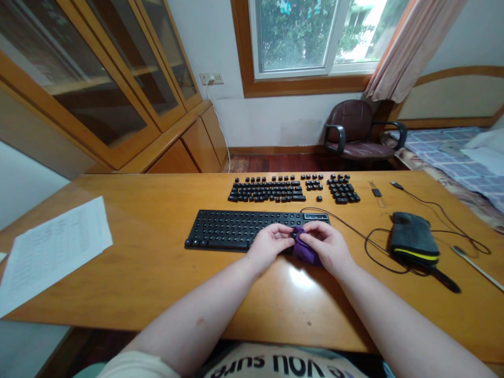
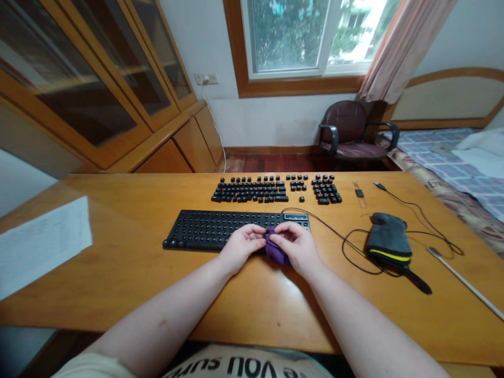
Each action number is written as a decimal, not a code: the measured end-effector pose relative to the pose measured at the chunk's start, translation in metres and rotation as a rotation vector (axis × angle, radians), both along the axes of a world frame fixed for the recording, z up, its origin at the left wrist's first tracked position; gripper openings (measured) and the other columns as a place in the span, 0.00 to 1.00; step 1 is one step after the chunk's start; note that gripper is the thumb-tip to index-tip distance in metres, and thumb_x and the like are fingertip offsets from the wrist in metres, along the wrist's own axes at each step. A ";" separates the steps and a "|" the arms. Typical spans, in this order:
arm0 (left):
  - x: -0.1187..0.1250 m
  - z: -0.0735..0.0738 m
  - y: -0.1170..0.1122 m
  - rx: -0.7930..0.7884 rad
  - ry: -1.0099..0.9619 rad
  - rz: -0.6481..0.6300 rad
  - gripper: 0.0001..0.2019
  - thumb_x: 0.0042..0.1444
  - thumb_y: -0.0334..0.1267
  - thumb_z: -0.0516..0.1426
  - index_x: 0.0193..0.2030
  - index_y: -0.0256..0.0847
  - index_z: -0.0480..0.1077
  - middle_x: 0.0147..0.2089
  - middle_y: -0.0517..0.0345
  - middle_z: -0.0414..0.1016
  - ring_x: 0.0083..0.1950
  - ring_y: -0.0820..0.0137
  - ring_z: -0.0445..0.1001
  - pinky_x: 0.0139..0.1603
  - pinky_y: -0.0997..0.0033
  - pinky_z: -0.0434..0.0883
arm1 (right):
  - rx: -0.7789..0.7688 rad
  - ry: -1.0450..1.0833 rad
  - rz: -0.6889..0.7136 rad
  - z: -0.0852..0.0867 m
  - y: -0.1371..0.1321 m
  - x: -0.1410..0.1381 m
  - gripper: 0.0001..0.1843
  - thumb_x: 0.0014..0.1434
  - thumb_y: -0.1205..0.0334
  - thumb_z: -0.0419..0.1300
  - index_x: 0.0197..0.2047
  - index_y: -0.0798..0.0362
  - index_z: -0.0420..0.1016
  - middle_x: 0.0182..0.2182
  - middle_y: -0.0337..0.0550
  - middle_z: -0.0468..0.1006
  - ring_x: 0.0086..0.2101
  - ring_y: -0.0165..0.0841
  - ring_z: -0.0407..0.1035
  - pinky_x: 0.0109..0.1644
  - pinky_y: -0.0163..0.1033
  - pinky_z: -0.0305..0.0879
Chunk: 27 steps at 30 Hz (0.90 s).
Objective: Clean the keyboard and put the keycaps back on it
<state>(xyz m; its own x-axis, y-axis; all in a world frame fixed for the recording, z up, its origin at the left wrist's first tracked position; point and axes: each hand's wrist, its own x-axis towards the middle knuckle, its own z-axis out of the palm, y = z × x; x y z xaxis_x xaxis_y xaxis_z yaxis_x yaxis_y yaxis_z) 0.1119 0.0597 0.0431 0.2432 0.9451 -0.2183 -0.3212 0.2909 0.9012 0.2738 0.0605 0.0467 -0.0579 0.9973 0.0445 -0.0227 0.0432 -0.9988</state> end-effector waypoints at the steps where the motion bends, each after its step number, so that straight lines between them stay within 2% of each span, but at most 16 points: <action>1: 0.000 -0.001 0.000 -0.002 -0.003 -0.001 0.18 0.34 0.36 0.69 0.32 0.34 0.70 0.31 0.57 0.77 0.32 0.73 0.75 0.43 0.68 0.70 | 0.026 -0.008 0.035 0.001 -0.001 -0.001 0.14 0.43 0.54 0.68 0.28 0.52 0.72 0.27 0.40 0.74 0.28 0.31 0.68 0.34 0.37 0.67; 8: -0.001 -0.004 0.000 -0.029 -0.040 -0.024 0.19 0.32 0.35 0.70 0.29 0.33 0.68 0.30 0.56 0.78 0.30 0.73 0.75 0.39 0.71 0.70 | 0.005 -0.095 0.146 0.001 -0.001 0.000 0.16 0.42 0.53 0.68 0.32 0.53 0.73 0.27 0.42 0.76 0.27 0.32 0.70 0.32 0.38 0.69; 13: -0.003 -0.005 -0.001 -0.056 -0.090 -0.039 0.19 0.30 0.32 0.70 0.31 0.33 0.70 0.29 0.56 0.78 0.30 0.74 0.76 0.38 0.74 0.70 | 0.228 -0.250 0.121 0.005 -0.002 0.006 0.08 0.47 0.58 0.65 0.31 0.52 0.76 0.31 0.45 0.78 0.32 0.35 0.72 0.37 0.41 0.70; 15: -0.003 -0.004 -0.002 -0.084 -0.134 -0.032 0.20 0.31 0.32 0.70 0.33 0.33 0.71 0.29 0.57 0.77 0.30 0.75 0.75 0.37 0.75 0.70 | 0.262 -0.263 0.118 0.006 -0.002 0.008 0.06 0.48 0.59 0.65 0.31 0.52 0.77 0.32 0.46 0.79 0.33 0.35 0.72 0.40 0.42 0.69; 19: -0.001 0.001 -0.005 -0.165 -0.234 -0.047 0.21 0.33 0.34 0.70 0.36 0.33 0.72 0.32 0.55 0.78 0.30 0.75 0.76 0.40 0.74 0.71 | 0.140 -0.135 0.068 0.005 0.000 0.007 0.07 0.47 0.57 0.65 0.28 0.52 0.77 0.30 0.44 0.79 0.32 0.34 0.73 0.40 0.42 0.70; 23: 0.000 0.004 -0.006 -0.164 -0.241 -0.045 0.20 0.36 0.37 0.70 0.38 0.34 0.74 0.34 0.54 0.78 0.32 0.75 0.76 0.43 0.72 0.71 | -0.010 0.023 0.059 0.005 0.000 0.003 0.13 0.40 0.55 0.70 0.27 0.52 0.75 0.28 0.42 0.79 0.29 0.33 0.73 0.37 0.40 0.71; 27: -0.001 0.002 -0.005 -0.152 -0.188 -0.079 0.20 0.36 0.39 0.69 0.39 0.34 0.75 0.33 0.54 0.79 0.33 0.74 0.76 0.44 0.71 0.70 | -0.095 0.017 0.093 0.009 -0.001 0.001 0.15 0.37 0.56 0.71 0.27 0.52 0.73 0.24 0.40 0.78 0.25 0.33 0.72 0.33 0.39 0.71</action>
<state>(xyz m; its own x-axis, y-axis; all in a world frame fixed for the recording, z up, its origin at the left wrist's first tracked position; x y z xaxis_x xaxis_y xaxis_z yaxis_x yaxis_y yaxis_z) 0.1108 0.0547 0.0450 0.3648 0.8812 -0.3008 -0.4497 0.4496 0.7718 0.2752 0.0591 0.0553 -0.1507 0.9874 -0.0480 -0.0397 -0.0546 -0.9977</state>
